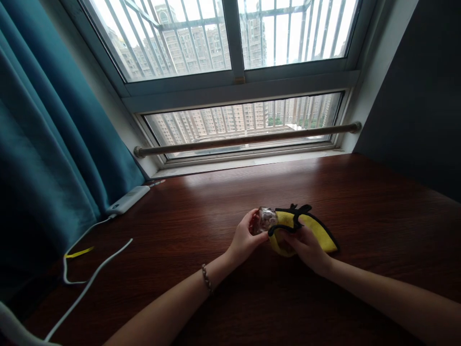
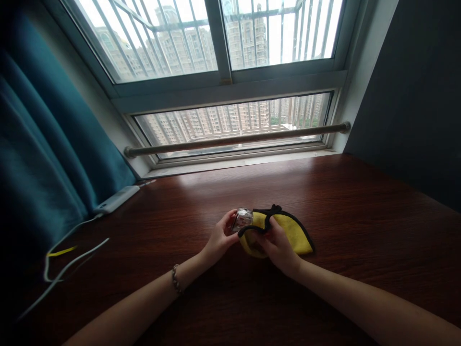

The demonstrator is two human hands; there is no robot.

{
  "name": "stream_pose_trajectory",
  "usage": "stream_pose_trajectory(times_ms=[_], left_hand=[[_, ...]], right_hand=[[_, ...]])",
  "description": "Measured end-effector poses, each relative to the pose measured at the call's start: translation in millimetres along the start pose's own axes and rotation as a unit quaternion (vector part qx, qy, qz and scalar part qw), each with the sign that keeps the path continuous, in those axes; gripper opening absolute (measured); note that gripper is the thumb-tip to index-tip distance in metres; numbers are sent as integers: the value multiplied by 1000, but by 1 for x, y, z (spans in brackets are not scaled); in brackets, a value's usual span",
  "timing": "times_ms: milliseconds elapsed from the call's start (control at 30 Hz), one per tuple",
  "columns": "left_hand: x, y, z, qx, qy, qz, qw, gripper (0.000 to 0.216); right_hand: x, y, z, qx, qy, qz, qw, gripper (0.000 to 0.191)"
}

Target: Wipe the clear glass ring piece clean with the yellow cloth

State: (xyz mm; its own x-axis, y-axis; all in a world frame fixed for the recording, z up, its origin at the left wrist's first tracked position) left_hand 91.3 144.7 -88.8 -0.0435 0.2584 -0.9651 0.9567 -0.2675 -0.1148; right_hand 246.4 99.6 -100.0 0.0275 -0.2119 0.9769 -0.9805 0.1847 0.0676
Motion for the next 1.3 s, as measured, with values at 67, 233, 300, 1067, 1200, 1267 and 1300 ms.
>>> stream_pose_trajectory(times_ms=[67, 233, 300, 1067, 1200, 1267, 1300], left_hand=[[-5, 2, 3, 13, 40, -61, 997, 67], [-21, 6, 11, 61, 129, -155, 978, 85], [-28, 9, 15, 88, 167, -168, 968, 92], [-12, -3, 8, -41, 114, -25, 992, 85], [-9, -4, 7, -59, 62, 77, 993, 87], [-12, -3, 7, -55, 43, 115, 991, 83], [-13, -3, 7, -54, 31, 132, 989, 81]], right_hand=[[-2, -1, 0, -8, -6, 14, 1000, 40], [-7, -3, -8, -7, 70, -75, 995, 41], [-5, -2, -11, 7, 85, -122, 989, 37], [-12, -9, -14, 27, 60, -68, 996, 27], [-13, -10, -15, 34, 69, -41, 996, 31], [-11, -9, -15, 39, 55, -5, 998, 32], [-9, -9, -14, 44, 43, 17, 998, 31]])
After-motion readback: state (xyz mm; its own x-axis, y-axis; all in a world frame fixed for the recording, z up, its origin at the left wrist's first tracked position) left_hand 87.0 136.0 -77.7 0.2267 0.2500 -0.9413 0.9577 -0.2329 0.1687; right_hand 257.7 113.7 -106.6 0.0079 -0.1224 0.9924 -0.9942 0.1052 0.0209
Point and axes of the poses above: each hand's wrist, its own z-axis away from the middle knuckle, its own y-axis out of the palm, x = y × z, the point moved 5 cm from there along -z, towards the middle knuckle, and after that the axes turned 9 degrees about -x, right-handed, at the moved point
